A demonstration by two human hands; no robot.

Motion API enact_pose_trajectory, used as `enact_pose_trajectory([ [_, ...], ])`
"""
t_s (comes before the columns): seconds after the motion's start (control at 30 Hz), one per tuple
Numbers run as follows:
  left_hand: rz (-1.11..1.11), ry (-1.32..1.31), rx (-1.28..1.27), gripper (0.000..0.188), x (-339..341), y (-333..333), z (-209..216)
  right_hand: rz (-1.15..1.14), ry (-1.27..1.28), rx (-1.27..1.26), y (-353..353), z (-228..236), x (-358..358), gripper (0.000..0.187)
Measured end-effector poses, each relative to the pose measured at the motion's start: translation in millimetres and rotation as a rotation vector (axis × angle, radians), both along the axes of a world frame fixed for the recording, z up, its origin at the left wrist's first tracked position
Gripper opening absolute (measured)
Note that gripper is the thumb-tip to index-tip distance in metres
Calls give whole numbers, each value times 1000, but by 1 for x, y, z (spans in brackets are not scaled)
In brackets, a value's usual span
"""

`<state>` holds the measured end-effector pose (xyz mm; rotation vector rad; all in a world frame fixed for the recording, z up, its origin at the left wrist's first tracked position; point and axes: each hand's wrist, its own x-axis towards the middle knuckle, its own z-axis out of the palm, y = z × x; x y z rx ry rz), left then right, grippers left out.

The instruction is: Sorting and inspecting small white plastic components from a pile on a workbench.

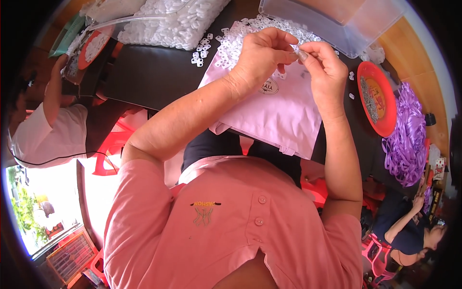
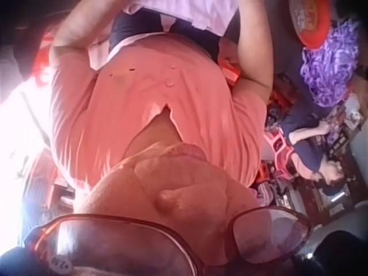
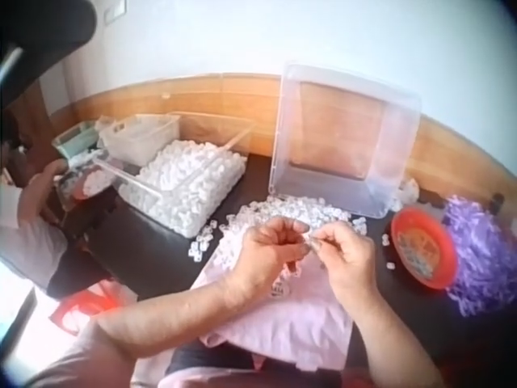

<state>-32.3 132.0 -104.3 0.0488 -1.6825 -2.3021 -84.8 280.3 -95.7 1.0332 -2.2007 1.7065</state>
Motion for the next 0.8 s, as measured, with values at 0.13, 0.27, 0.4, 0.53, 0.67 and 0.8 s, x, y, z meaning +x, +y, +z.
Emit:
enact_pose_trajectory([
  [0.13, -66, -145, -8, 13, 0, 0, 0, -9, -129, -150, -1, -2, 1, 7],
  [0.27, -85, -127, 22, 8, 4, 0, 4, -23, -155, -177, -5, 1, 9, 7],
  [0.4, -42, -64, 49, 8, 7, 2, 3, 17, -182, -244, -6, 2, 12, 7],
  [0.53, -37, -54, 108, 8, 9, 3, 3, 20, -193, -243, -8, 1, 16, 6],
  [0.67, -33, -76, 151, 9, 9, 1, 3, 35, -168, -212, -6, 1, 14, 6],
  [0.8, -36, -89, 139, 10, 9, 1, 3, -16, -124, -141, -3, 4, 10, 7],
])
